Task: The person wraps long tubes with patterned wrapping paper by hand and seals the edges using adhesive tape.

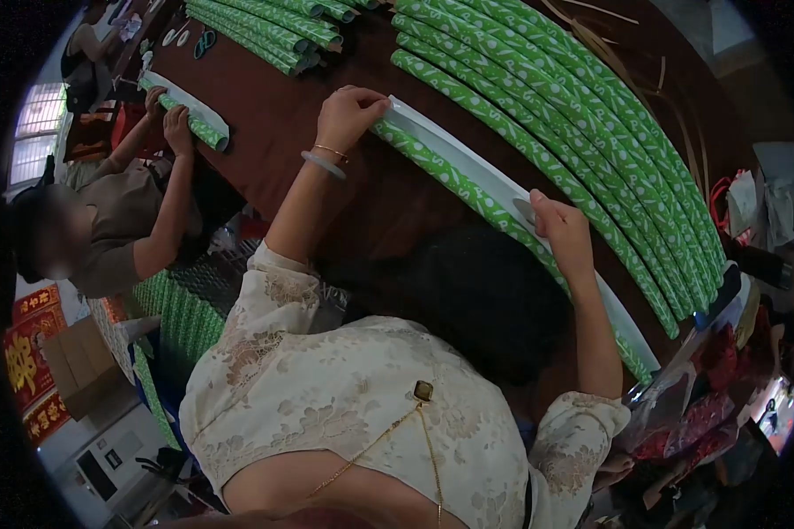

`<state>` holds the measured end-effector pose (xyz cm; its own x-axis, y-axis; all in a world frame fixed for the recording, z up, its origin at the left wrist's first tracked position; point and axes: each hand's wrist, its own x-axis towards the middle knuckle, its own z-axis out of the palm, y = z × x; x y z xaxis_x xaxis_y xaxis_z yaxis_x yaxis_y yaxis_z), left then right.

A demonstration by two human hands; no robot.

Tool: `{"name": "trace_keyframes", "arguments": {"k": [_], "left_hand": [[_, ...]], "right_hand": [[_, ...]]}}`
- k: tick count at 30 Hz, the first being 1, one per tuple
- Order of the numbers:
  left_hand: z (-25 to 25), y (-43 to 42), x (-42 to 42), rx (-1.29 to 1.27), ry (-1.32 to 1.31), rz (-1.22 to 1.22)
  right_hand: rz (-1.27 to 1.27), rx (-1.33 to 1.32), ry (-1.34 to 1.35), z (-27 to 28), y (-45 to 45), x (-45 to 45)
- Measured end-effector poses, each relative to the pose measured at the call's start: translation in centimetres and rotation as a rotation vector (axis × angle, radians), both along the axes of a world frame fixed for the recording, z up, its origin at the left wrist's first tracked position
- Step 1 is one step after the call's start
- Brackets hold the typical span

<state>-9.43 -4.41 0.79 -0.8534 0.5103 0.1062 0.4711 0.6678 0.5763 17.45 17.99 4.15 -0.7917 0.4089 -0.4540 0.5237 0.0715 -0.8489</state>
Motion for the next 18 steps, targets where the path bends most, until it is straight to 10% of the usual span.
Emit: {"name": "trace_keyframes", "arguments": {"k": [18], "left_hand": [[-0.8, 1.3, -0.1, -0.074, 0.154, 0.045]], "right_hand": [[-0.055, 0.186, -0.061, 0.7, -1.5, -0.4]]}}
